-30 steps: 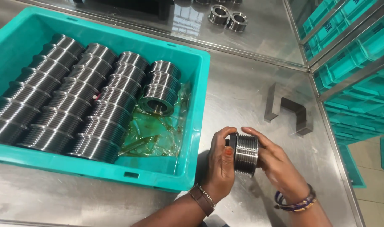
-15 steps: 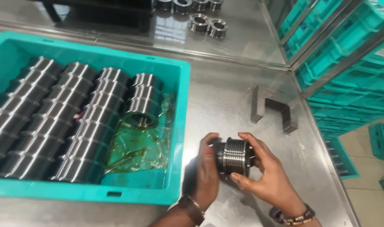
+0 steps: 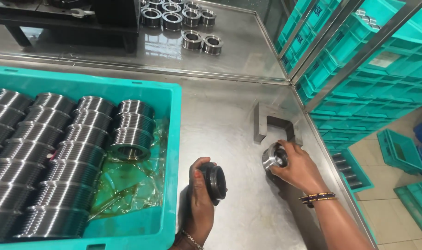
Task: Sorting and inspecting metal grooved cylinders and rings at a workbench.
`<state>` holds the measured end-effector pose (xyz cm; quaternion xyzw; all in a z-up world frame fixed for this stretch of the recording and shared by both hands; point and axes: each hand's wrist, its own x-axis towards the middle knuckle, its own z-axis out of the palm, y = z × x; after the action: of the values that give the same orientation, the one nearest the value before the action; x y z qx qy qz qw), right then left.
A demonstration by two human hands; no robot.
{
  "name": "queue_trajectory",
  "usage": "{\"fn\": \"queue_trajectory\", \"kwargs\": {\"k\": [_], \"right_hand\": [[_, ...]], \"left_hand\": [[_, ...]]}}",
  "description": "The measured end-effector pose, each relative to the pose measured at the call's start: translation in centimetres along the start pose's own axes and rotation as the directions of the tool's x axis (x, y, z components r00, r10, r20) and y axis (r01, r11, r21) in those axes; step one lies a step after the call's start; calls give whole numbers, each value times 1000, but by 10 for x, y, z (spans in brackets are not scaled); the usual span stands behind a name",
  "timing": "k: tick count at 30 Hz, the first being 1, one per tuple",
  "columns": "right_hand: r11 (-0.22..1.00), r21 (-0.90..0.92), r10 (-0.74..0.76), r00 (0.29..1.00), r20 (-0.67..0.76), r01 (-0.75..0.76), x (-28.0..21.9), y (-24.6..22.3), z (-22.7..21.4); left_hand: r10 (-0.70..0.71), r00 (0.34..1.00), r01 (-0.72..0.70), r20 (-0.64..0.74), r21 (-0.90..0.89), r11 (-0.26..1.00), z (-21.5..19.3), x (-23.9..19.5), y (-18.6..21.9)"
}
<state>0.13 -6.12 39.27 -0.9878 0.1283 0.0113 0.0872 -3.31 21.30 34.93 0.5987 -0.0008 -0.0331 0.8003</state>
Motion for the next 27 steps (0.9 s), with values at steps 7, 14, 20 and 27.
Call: {"fn": "queue_trajectory", "kwargs": {"k": [7, 14, 20, 27], "right_hand": [[961, -166, -271, 876, -399, 221, 14, 8, 23], [968, -103, -248, 834, -492, 227, 36, 13, 42], [962, -128, -271, 816, -510, 240, 50, 23, 48], [976, -187, -154, 966, -208, 116, 34, -2, 29]], "left_hand": [[-78, 997, 77, 10, 86, 993, 1, 1, 6], [-87, 996, 82, 23, 152, 985, 1, 2, 4], [-68, 997, 61, 40, 149, 987, 0, 1, 8], [-18, 1000, 16, 13, 129, 992, 2, -3, 6]]}}
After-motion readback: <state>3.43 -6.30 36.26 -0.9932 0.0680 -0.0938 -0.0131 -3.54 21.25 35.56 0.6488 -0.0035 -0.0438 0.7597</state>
